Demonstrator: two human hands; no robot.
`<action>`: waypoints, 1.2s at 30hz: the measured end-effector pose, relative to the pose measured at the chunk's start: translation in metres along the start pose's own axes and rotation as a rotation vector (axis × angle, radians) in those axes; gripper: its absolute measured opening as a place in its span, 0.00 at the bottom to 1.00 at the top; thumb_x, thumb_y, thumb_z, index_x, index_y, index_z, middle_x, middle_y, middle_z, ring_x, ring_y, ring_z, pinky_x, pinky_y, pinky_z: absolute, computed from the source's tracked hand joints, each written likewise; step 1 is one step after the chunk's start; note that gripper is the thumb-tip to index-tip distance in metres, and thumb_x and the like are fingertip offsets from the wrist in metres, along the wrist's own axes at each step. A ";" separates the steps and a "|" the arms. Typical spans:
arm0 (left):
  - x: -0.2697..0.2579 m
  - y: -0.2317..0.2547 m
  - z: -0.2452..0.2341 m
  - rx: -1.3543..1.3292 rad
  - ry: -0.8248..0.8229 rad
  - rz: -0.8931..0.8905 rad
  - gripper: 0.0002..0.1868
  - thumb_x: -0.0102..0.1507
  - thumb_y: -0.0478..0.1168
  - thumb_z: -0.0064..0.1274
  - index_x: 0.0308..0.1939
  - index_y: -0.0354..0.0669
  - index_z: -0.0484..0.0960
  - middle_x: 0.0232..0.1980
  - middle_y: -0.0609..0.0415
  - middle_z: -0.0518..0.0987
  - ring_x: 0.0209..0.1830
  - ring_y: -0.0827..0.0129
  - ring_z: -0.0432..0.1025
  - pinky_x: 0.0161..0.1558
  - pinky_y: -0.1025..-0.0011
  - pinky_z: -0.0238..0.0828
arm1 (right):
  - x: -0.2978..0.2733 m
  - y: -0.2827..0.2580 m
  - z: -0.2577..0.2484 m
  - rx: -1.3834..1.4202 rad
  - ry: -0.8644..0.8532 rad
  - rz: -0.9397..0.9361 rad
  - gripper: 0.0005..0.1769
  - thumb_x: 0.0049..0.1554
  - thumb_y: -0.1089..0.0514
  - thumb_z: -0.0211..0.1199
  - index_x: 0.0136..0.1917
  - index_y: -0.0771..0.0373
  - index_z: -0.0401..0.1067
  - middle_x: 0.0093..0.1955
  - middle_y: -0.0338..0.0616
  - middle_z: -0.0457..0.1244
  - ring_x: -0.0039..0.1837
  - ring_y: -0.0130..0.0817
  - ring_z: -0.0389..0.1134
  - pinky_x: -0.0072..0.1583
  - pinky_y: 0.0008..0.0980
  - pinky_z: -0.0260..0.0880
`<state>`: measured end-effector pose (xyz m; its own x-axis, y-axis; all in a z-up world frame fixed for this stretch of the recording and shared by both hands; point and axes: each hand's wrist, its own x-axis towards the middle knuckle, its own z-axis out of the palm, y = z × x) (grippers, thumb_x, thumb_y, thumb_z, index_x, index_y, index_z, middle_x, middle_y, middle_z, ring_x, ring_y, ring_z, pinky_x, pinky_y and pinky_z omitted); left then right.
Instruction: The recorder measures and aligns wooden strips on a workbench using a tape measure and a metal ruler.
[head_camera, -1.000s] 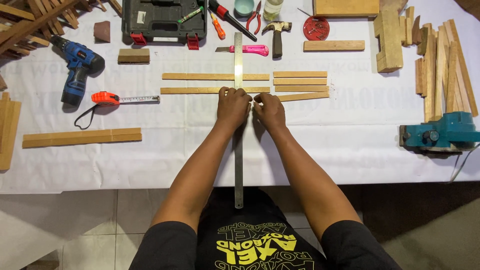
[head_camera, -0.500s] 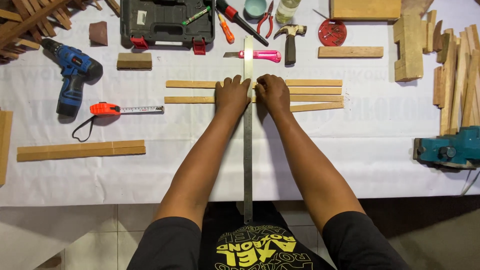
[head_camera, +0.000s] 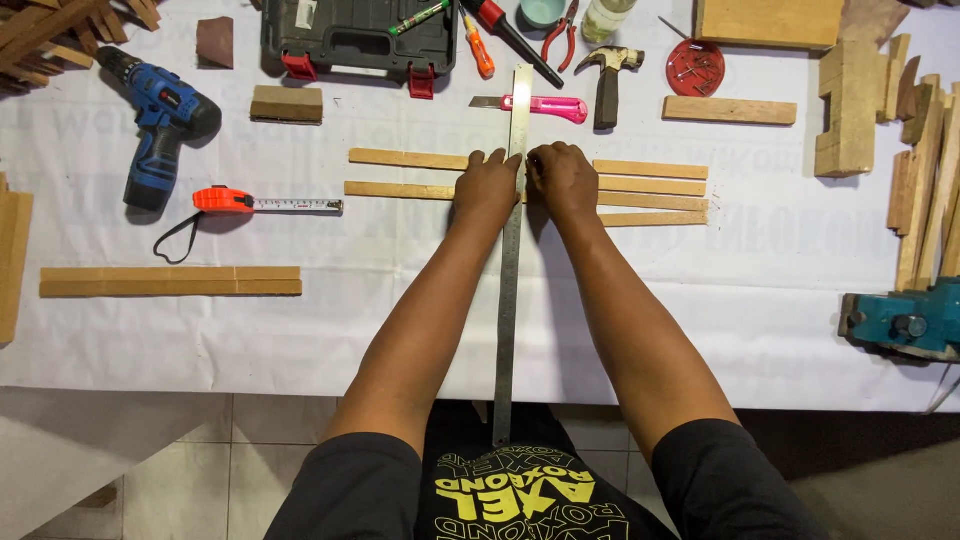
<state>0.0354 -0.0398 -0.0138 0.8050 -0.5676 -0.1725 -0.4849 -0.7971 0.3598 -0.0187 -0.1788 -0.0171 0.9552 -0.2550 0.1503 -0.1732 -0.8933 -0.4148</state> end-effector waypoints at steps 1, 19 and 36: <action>-0.001 0.000 -0.002 -0.001 0.002 -0.001 0.31 0.55 0.38 0.64 0.64 0.54 0.78 0.60 0.57 0.77 0.61 0.53 0.68 0.50 0.60 0.78 | 0.000 -0.002 -0.002 0.000 0.000 -0.002 0.06 0.57 0.55 0.67 0.47 0.56 0.78 0.45 0.41 0.68 0.51 0.44 0.68 0.51 0.42 0.70; -0.002 0.003 -0.010 0.024 -0.035 -0.019 0.33 0.55 0.43 0.67 0.65 0.57 0.77 0.61 0.58 0.76 0.61 0.55 0.68 0.49 0.60 0.77 | -0.008 0.000 -0.011 -0.092 0.011 -0.221 0.08 0.47 0.56 0.71 0.43 0.51 0.78 0.44 0.34 0.68 0.47 0.39 0.69 0.44 0.39 0.72; -0.009 -0.004 -0.008 -0.076 0.013 0.041 0.35 0.54 0.40 0.68 0.66 0.51 0.76 0.66 0.51 0.72 0.67 0.48 0.63 0.63 0.59 0.70 | -0.014 0.007 -0.011 0.144 0.093 -0.164 0.06 0.58 0.59 0.68 0.50 0.59 0.75 0.46 0.44 0.69 0.52 0.47 0.69 0.51 0.44 0.70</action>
<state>0.0329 -0.0300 -0.0068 0.7897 -0.5963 -0.1444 -0.4904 -0.7549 0.4354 -0.0362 -0.1851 -0.0124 0.9405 -0.1498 0.3050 0.0245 -0.8653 -0.5006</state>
